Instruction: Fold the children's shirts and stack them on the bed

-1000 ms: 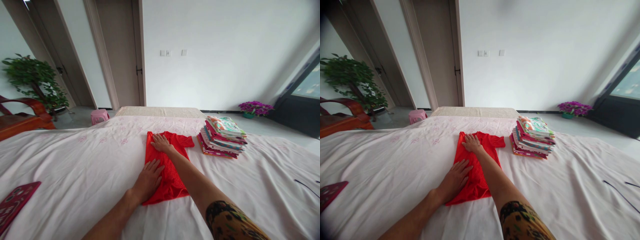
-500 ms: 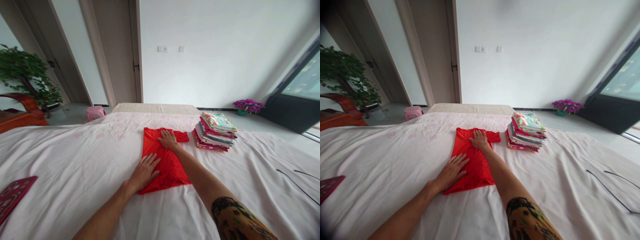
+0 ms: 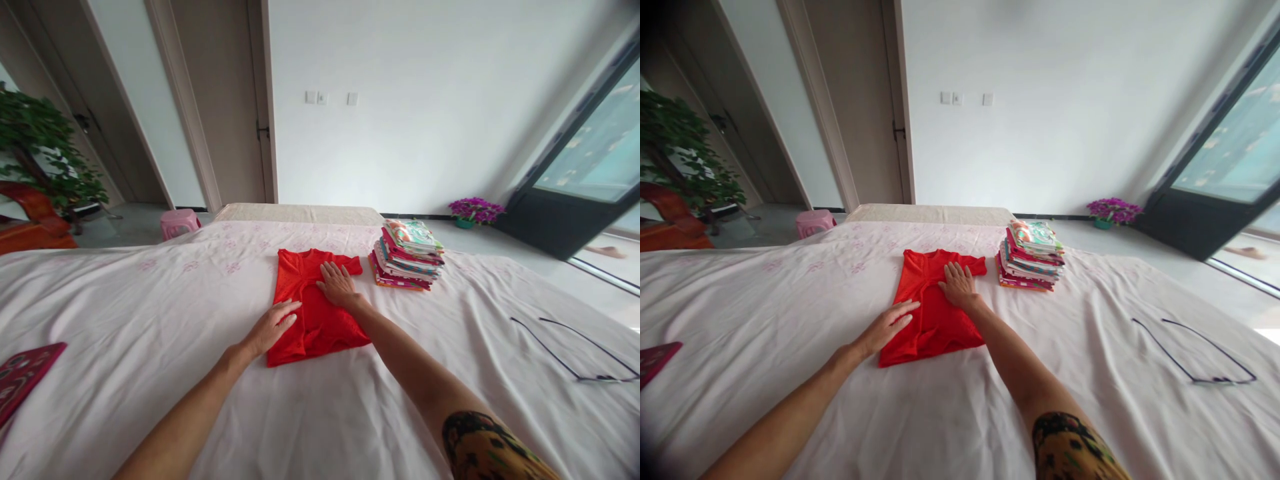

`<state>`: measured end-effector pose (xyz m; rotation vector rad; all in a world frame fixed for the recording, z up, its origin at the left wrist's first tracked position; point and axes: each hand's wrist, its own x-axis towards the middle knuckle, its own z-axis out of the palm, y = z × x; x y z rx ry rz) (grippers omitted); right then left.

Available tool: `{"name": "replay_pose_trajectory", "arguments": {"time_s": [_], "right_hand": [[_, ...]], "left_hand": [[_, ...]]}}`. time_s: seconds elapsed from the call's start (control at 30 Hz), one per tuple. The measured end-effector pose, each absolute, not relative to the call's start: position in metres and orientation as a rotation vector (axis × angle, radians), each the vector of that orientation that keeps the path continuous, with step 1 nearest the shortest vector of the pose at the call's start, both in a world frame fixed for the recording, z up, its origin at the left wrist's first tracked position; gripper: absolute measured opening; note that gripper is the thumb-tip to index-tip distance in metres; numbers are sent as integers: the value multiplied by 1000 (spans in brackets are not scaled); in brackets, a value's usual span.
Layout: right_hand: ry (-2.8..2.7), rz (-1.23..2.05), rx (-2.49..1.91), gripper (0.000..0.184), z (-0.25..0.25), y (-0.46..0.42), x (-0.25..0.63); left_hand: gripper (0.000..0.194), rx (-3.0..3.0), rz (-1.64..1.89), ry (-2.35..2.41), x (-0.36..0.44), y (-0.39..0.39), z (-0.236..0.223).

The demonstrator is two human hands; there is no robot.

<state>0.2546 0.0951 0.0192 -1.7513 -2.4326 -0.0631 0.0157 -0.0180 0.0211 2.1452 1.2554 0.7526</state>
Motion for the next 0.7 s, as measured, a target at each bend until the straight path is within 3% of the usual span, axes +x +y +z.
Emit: {"name": "replay_pose_trajectory", "arguments": {"time_s": [0.1, 0.23, 0.4, 0.57, 0.7], "right_hand": [[-2458, -42, -1699, 65, 16, 82, 258], [-2496, 78, -1705, 65, 18, 73, 259], [-2455, -8, -1668, 49, 31, 76, 256], [-2476, -99, -1488, 49, 36, 80, 256], [-2546, -39, -1468, 36, 39, 82, 254]], "left_hand": [[48, 2129, 814, 1263, 12, -27, 22], [50, 2365, 645, 1274, 17, -38, 21], [45, 2400, 656, 1296, 24, -38, 17], [40, 2238, 997, 1493, 15, -2, 18], [43, 2302, 914, 1719, 8, 50, 22]]}}
